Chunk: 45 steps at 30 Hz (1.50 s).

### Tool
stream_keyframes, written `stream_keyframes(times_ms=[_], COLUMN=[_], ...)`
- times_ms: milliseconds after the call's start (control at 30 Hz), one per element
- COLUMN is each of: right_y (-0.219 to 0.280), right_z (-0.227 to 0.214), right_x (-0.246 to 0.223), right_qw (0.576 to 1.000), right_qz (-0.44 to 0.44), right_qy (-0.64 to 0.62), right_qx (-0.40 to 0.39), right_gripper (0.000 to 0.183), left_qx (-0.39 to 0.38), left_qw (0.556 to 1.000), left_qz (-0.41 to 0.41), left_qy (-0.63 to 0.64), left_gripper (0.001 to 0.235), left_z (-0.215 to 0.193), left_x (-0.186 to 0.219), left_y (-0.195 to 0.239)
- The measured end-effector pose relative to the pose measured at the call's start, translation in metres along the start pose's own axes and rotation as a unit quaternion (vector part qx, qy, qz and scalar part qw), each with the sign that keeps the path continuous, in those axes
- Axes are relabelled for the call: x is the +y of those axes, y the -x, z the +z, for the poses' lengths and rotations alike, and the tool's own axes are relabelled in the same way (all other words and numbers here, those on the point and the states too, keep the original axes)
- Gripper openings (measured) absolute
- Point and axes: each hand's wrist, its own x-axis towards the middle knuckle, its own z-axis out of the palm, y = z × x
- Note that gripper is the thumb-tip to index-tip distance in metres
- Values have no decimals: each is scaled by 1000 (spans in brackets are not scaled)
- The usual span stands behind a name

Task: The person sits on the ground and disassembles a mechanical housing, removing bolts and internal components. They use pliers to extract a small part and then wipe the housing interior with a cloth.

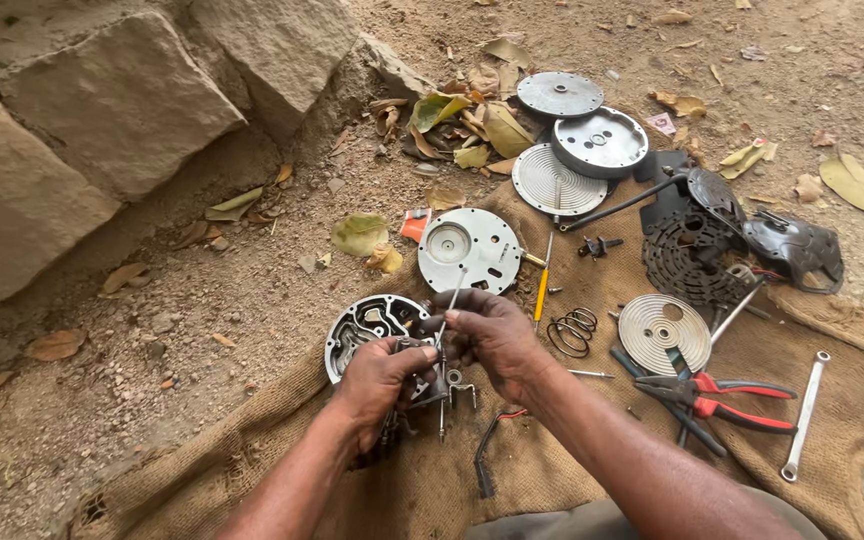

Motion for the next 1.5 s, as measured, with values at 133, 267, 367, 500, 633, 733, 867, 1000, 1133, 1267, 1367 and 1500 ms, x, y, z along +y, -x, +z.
stream_keyframes(times_ms=[133, 267, 367, 500, 633, 733, 867, 1000, 1133, 1267, 1367, 1500], right_y=[-1, 1, 0, -2, -2, -4, -5, -8, -15, -9, 2, 20], right_z=[2, -2, 1, 2, -2, 0, -1, -3, -4, -9, 1, 17], right_x=[-2, -1, -1, -1, 0, -1, 0, 4, 2, -5, -15, -19], right_qw=[995, 999, 1000, 995, 998, 999, 996, 999, 993, 988, 980, 949], right_qz=[-66, -38, -21, -74, -44, -30, -66, -31, -79, -86, -70, -10], right_qy=[69, 31, 8, 67, 46, 18, 60, 3, 81, 119, 182, 313], right_qx=[14, -7, -16, 16, -1, -4, 8, -15, 18, 45, 49, -14], right_gripper=[17, 12, 13, 21, 14, 15, 21, 16, 16, 19, 24, 42], left_qx=[-4, -10, -11, -16, -11, -3, -31, -20, -20, 22, 24, 28], left_qw=[1000, 1000, 1000, 1000, 1000, 1000, 999, 1000, 999, 999, 999, 985], left_qz=[-9, -6, -9, -13, -9, -16, 16, -1, 32, -16, -9, -72], left_qy=[1, 2, 28, 14, -3, 1, -13, 4, -23, -26, 23, 155], left_gripper=[16, 18, 19, 21, 20, 20, 20, 18, 18, 24, 40, 38], left_z=[1, 3, 2, 3, 4, 0, 4, 3, 2, 1, -4, -4], left_x=[-1, -1, 1, 1, -1, 0, -1, -4, -7, -8, -3, -3], left_y=[1, 1, 3, 2, 0, 2, 2, 0, -4, -6, -5, -5])
